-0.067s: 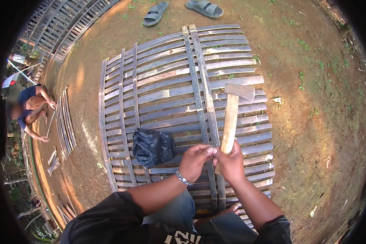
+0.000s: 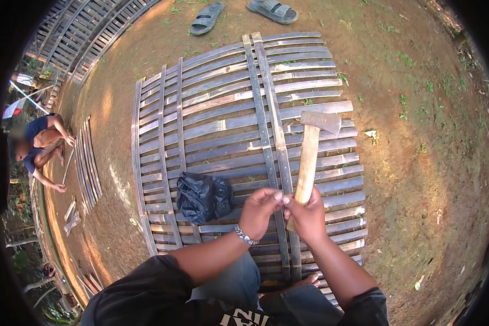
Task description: The person kneels on a wooden slatted structure and uses a hammer to drive nails into the wood, securing the slats together. The person works methodically across the surface, occasionally reaching for nails from a black bag, and finishes by lifting the assembled panel.
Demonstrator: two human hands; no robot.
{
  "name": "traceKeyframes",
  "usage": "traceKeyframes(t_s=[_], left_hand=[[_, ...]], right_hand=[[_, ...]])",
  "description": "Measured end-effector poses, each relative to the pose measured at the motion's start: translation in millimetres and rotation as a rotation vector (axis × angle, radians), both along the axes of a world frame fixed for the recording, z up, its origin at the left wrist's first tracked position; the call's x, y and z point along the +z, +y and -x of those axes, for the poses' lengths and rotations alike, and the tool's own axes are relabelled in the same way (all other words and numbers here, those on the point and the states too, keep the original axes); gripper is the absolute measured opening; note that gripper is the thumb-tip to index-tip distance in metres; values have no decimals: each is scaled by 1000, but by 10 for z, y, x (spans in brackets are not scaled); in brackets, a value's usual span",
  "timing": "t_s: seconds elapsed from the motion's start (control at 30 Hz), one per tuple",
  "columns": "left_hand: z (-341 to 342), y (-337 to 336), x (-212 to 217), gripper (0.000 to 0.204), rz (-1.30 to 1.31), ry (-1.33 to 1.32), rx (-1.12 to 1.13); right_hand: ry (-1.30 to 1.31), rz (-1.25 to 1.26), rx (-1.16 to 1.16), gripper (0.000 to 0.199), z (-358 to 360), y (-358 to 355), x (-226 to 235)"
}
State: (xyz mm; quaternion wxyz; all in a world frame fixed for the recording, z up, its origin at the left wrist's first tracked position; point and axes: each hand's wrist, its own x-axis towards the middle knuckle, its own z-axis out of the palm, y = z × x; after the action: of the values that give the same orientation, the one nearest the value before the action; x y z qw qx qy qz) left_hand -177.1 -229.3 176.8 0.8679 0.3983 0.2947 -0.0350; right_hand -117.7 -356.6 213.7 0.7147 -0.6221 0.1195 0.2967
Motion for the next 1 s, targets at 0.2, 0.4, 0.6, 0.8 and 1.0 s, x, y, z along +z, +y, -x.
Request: traceKeyframes(t_s=[0.2,0.4,0.6,0.8,1.0], left_hand=[[-1049,668,-959,16,-661,-8,289],[-1824,1118,-1454,15,-1239,46,268],[-1937,990,-1465,13,-1534,106,244],[-2194,854,-1497,11,-1544,336,220],[-2304,878,-1637,13,-1555,289,243]], right_hand=[[-4,99,-98,41,-34,-74,-350],[69,119,19,37,-70,-179,-438],[157,138,130,33,-79,-158,-546],[190,186,231,29,-403,-2,-597],[214,242,294,26,-838,83,-740]])
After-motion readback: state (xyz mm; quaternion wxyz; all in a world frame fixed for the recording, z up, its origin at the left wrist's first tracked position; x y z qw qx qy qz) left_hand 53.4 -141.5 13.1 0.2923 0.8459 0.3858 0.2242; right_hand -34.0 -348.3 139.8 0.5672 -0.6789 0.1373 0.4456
